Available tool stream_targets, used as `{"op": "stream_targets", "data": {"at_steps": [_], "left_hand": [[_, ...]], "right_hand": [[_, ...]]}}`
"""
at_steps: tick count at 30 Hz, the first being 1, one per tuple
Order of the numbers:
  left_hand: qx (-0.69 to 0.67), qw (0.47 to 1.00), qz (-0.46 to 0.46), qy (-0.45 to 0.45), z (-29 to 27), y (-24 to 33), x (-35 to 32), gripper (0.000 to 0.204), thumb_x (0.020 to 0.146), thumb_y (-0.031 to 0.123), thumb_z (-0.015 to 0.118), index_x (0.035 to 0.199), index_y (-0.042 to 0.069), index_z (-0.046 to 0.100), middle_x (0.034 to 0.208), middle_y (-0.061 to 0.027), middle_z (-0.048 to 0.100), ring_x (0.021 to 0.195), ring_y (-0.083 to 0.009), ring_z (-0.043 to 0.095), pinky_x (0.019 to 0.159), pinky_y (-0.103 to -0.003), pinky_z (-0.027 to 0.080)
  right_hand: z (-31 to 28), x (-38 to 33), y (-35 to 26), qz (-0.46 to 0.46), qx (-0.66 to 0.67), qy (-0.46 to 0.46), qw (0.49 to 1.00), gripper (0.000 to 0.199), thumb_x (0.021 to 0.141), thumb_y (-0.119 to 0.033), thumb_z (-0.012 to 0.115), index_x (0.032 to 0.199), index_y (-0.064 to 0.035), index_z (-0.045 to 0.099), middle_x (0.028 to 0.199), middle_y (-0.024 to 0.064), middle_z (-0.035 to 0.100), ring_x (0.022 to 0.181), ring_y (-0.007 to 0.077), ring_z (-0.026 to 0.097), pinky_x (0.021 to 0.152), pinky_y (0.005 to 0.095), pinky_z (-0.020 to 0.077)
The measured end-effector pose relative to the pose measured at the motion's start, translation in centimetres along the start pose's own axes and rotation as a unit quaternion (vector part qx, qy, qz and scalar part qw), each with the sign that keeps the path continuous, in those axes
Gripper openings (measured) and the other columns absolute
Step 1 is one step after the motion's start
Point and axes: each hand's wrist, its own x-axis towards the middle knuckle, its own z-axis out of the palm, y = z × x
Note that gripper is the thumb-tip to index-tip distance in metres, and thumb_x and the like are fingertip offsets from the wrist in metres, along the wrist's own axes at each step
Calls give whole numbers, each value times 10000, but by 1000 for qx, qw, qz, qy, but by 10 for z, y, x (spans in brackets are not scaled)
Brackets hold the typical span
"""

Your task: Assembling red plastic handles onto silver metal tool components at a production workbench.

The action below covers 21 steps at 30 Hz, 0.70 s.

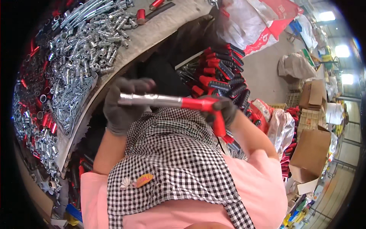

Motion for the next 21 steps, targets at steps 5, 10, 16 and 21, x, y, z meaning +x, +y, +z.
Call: {"op": "stream_targets", "data": {"at_steps": [5,10,16,21], "left_hand": [[168,962,-72,201,-33,-5,-9,288,935,214,540,1155,28,528,1210,-159,537,985,-225,600,835,-306,507],[404,870,-187,209,-32,-14,-37,198,852,141,643,1005,23,598,932,-62,634,861,-133,589,798,-271,475],[427,841,-234,236,-35,-17,-38,200,865,189,629,988,32,620,897,-43,632,845,-122,582,788,-265,467],[367,849,-234,301,-29,-14,-33,221,852,221,638,948,23,631,853,-39,617,797,-112,576,733,-245,471]], "right_hand": [[72,-76,-110,-195,-457,229,837,611,625,-125,703,1208,8,574,845,108,656,674,177,633,618,298,542],[64,-46,-178,-131,-605,280,734,475,676,-22,671,1149,1,626,774,74,642,655,115,607,606,262,515],[-101,114,-202,53,-878,272,390,430,737,-231,698,1110,-23,646,918,139,688,819,274,652,774,361,518],[-157,133,-213,-70,-798,248,545,386,737,-281,710,1062,-74,682,1042,118,685,947,272,638,887,354,479]]}}
